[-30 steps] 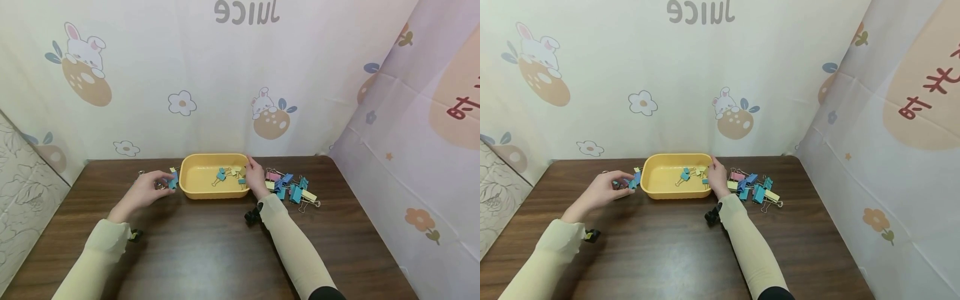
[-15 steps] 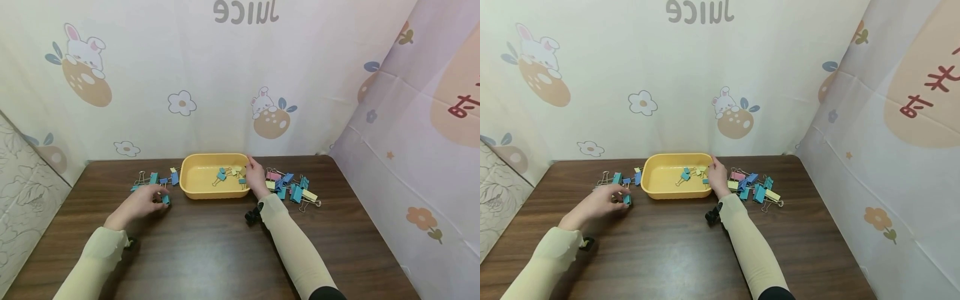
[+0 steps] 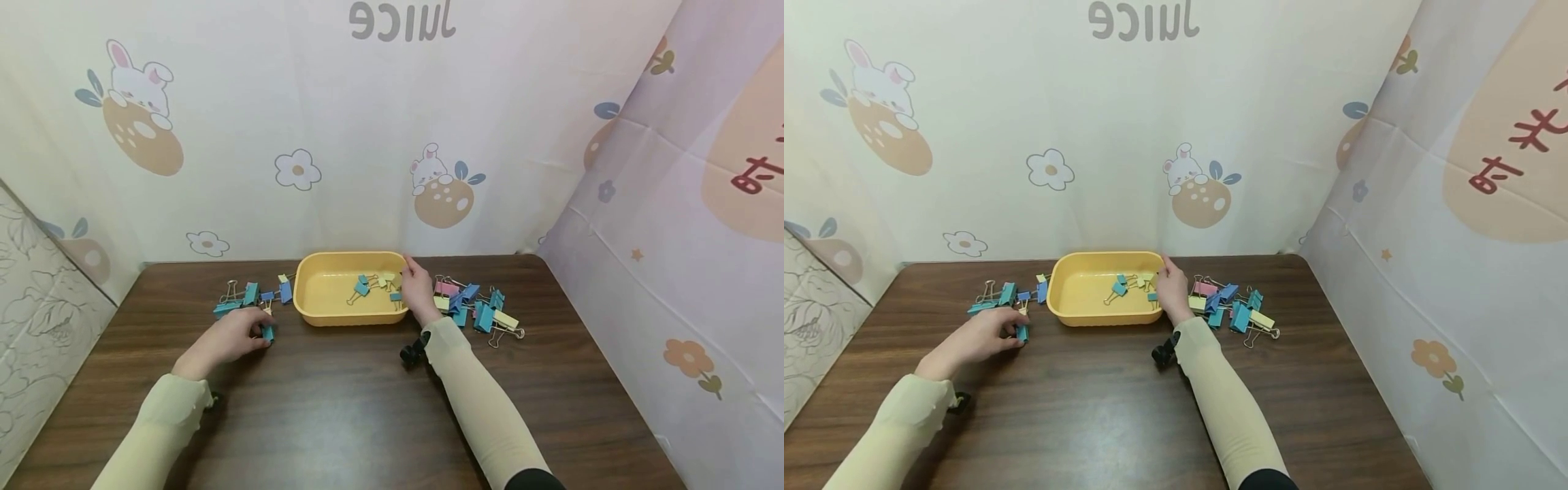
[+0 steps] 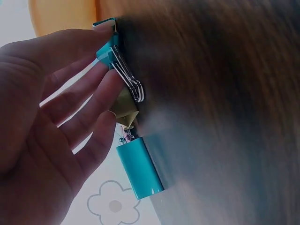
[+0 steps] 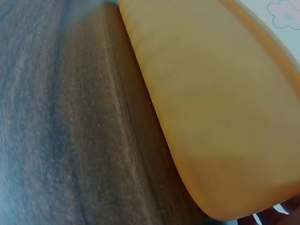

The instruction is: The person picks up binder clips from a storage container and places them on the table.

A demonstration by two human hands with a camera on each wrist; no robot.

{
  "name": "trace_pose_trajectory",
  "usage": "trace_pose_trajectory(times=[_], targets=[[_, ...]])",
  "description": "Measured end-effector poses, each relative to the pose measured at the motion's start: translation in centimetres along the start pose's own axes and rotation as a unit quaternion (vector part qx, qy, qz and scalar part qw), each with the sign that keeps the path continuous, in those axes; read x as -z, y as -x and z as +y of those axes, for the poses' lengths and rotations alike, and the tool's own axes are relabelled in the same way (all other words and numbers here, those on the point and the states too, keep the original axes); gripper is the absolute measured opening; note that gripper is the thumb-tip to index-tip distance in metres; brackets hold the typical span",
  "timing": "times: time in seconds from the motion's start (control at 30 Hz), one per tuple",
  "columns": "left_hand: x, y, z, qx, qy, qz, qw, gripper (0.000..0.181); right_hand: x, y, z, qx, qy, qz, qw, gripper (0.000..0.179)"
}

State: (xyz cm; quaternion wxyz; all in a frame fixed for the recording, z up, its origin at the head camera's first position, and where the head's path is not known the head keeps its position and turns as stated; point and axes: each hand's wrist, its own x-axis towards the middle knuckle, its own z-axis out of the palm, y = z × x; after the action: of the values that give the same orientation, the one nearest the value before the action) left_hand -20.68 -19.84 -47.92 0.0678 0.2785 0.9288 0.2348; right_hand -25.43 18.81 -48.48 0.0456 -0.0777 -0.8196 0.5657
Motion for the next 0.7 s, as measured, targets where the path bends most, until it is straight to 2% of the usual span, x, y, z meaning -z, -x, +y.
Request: trace_pose_trajectory(times=[0.13, 0.4, 0.53, 0.6, 0.7], targets=[[0.4, 0.0, 0.1, -0.014, 0.003, 0.012, 0.9998, 0.027, 0.0, 0.1, 0.0, -0.001, -0.006, -0.001, 1.0000, 0.047], [1.6, -0.5, 1.4, -0.008, 0.043, 0.034, 0.9985, 0.028, 0.0, 0.1, 0.1, 0.003, 0.000, -0.001, 1.0000, 0.047], [2.2, -1.4, 2.5, -0.035, 0.055, 0.066, 0.9957, 0.029, -0.1, 0.2, 0.1, -0.002, -0.004, -0.004, 1.0000, 0.047], [2.5, -2.0, 3.3, -0.048, 0.069, 0.074, 0.9937, 0.028, -0.1, 0.2, 0.1, -0.005, -0.008, -0.004, 0.9999, 0.047], [2.8, -3.1, 4.7, -0.051, 0.087, 0.077, 0.9919, 0.024, 0.0, 0.1, 0.1, -0.005, -0.015, -0.003, 0.9999, 0.047]])
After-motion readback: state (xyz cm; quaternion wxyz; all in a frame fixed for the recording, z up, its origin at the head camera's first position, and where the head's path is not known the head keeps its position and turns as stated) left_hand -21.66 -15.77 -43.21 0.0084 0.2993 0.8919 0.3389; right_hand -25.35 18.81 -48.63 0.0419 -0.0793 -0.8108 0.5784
